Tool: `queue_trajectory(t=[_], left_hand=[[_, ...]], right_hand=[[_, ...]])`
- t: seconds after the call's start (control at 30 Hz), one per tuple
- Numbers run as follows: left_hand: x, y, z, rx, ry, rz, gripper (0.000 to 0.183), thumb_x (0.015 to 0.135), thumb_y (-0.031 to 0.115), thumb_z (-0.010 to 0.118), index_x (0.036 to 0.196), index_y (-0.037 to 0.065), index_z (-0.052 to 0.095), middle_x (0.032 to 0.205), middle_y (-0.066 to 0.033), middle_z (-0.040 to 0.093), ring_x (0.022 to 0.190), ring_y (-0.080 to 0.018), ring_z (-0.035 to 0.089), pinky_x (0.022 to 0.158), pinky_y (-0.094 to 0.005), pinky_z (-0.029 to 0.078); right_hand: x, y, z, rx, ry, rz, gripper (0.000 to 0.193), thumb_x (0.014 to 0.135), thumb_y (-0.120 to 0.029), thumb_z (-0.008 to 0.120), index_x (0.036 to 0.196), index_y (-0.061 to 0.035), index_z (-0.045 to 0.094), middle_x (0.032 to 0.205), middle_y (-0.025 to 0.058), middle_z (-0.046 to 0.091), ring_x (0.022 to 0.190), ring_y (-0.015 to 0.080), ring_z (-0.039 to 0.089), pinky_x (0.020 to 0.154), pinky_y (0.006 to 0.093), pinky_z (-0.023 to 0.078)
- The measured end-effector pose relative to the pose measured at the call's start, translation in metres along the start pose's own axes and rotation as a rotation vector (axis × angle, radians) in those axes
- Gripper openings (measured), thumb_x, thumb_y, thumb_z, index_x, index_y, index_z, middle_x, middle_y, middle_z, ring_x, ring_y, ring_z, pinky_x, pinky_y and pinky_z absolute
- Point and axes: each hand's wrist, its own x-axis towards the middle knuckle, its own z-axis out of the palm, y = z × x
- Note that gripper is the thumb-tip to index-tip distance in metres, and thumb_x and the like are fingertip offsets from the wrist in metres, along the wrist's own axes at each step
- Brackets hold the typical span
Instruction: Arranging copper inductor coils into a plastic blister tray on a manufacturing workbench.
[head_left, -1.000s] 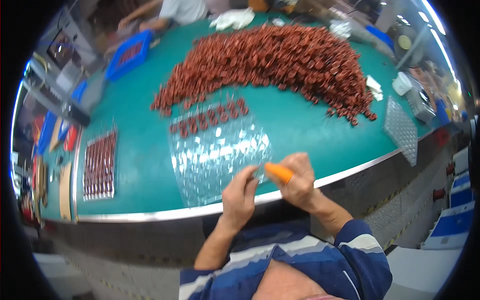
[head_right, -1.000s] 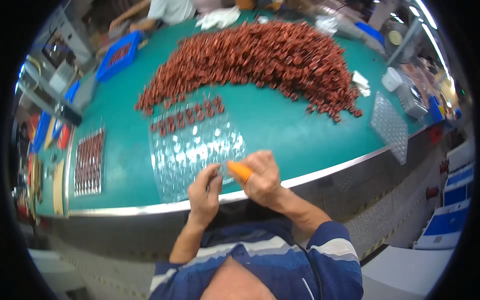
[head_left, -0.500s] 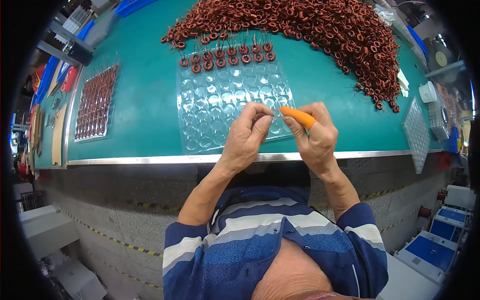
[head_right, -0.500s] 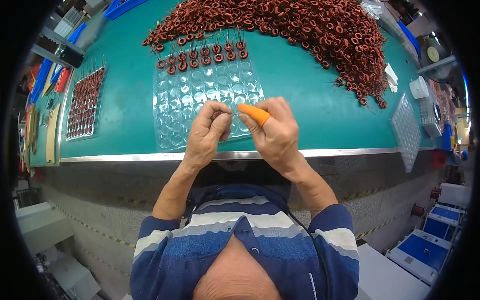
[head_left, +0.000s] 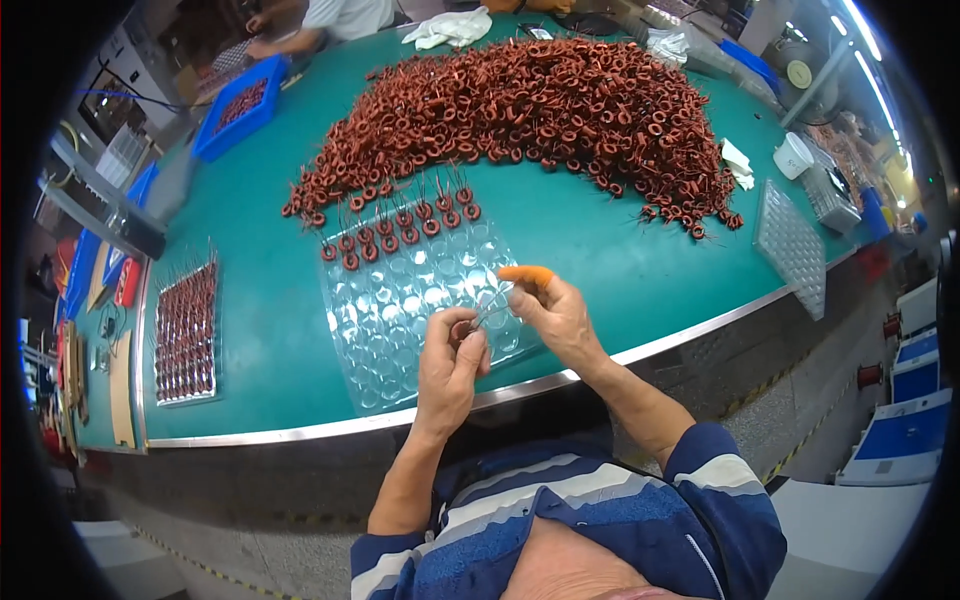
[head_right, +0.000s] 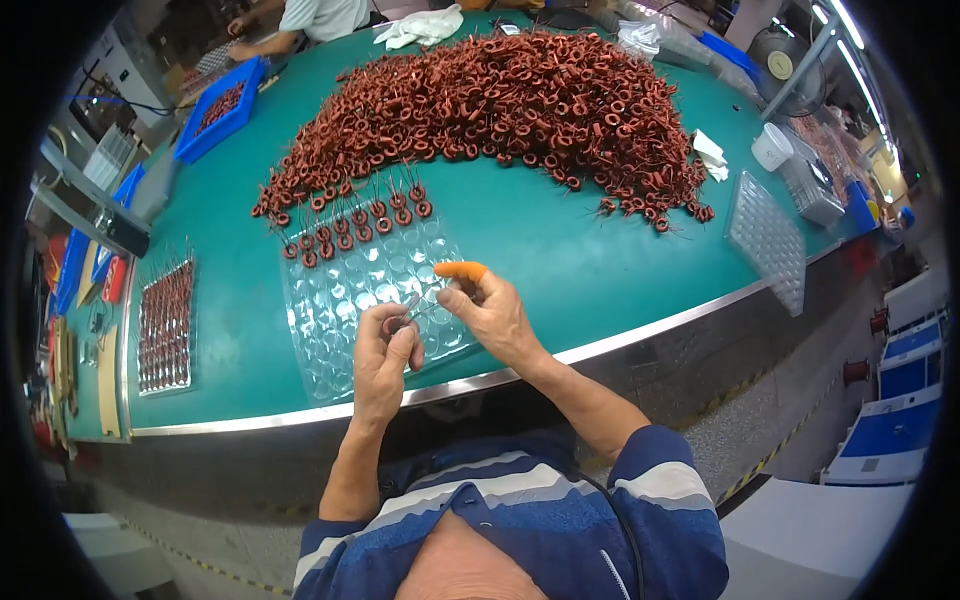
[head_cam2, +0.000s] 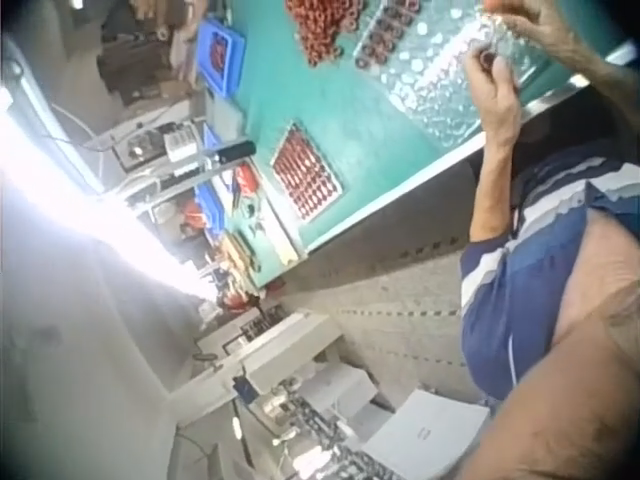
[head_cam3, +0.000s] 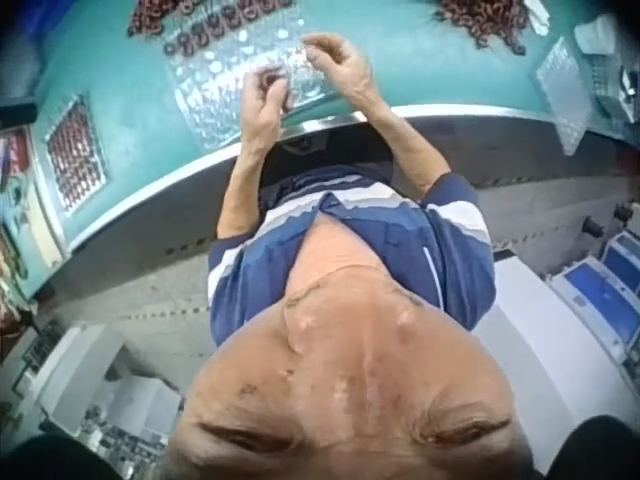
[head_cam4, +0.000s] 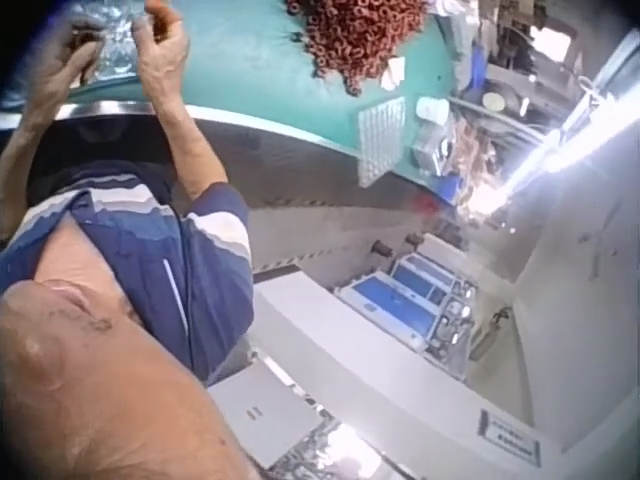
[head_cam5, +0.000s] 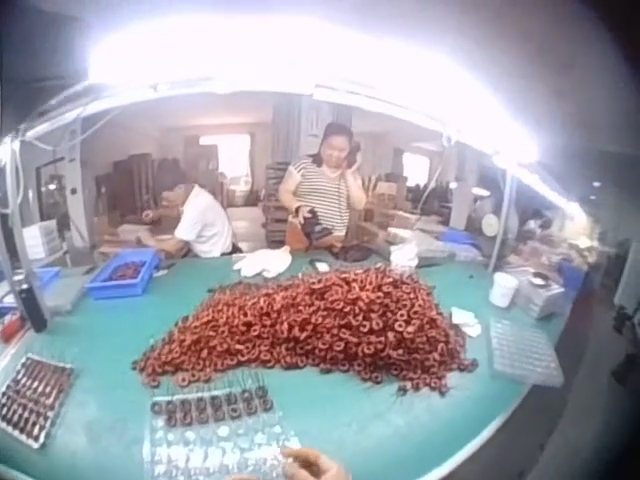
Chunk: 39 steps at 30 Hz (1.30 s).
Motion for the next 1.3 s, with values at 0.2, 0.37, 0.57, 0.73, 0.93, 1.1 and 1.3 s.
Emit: queue_trajectory(t=[0.2,0.37,0.57,0.73,0.93,1.1,1.3], left_hand=[[0.001,-0.003,0.008,-0.065,-0.046,0.017,0.022,0.098,0.009,0.050,0.117,0.000,0.046,0.076,-0.0029,0.055,0.063,-0.0085,0.051,0.057,-0.0226,0.042],[0.001,0.000,0.005,0.220,0.023,0.045,0.020,0.096,0.008,0.053,0.114,0.002,0.051,0.073,-0.0033,0.058,0.060,-0.0089,0.053,0.054,-0.0244,0.043],[-0.006,-0.004,-0.005,0.343,-0.006,0.020,0.020,0.096,0.008,0.052,0.115,0.001,0.051,0.071,-0.0046,0.056,0.057,-0.0112,0.053,0.052,-0.0258,0.042],[-0.009,-0.001,-0.014,-0.256,-0.117,-0.264,0.027,0.101,0.023,0.046,0.108,-0.002,0.052,0.069,-0.0042,0.051,0.055,-0.0124,0.052,0.052,-0.0244,0.043],[-0.014,-0.009,-0.011,0.084,-0.177,-0.107,0.028,0.101,0.021,0.048,0.117,-0.002,0.054,0.072,-0.0031,0.056,0.061,-0.0087,0.053,0.056,-0.0227,0.043],[-0.011,-0.001,-0.008,0.063,-0.135,-0.049,0.021,0.099,0.013,0.051,0.115,0.000,0.053,0.071,-0.0023,0.054,0.060,-0.0080,0.051,0.055,-0.0222,0.041],[-0.008,-0.002,0.001,-0.097,-0.033,0.041,0.016,0.100,0.014,0.050,0.111,0.002,0.052,0.069,-0.0019,0.052,0.059,-0.0084,0.048,0.053,-0.0225,0.040]], right_hand=[[-0.013,0.003,0.007,0.009,-0.125,0.009,0.029,0.096,-0.027,0.059,0.098,-0.0004,0.069,0.080,0.0036,0.065,0.074,0.0090,0.058,0.068,0.0243,0.048],[-0.018,-0.015,0.009,-0.178,-0.031,-0.114,0.024,0.097,-0.020,0.058,0.097,0.0016,0.068,0.077,0.0038,0.066,0.071,0.0076,0.059,0.064,0.0230,0.048],[-0.017,-0.008,0.003,0.082,-0.105,0.180,0.032,0.097,-0.028,0.055,0.095,0.0014,0.069,0.066,0.0003,0.057,0.061,0.0080,0.053,0.057,0.0217,0.043],[-0.015,-0.014,0.001,0.061,-0.020,0.022,0.036,0.089,-0.024,0.070,0.111,0.0023,0.062,0.069,0.0011,0.057,0.058,0.0067,0.052,0.053,0.0194,0.043],[-0.022,-0.019,-0.006,0.107,-0.091,0.201,0.026,0.090,-0.022,0.068,0.098,0.0029,0.065,0.065,0.0015,0.059,0.050,0.0068,0.051,0.045,0.0199,0.041],[-0.024,-0.031,-0.003,0.055,-0.100,0.118,0.027,0.089,-0.021,0.070,0.097,0.0045,0.066,0.067,0.0040,0.062,0.053,0.0080,0.056,0.047,0.0220,0.045],[-0.024,-0.023,0.002,-0.184,0.019,-0.205,0.031,0.090,-0.018,0.068,0.109,0.0045,0.062,0.072,0.0050,0.064,0.062,0.0093,0.061,0.056,0.0222,0.049]])
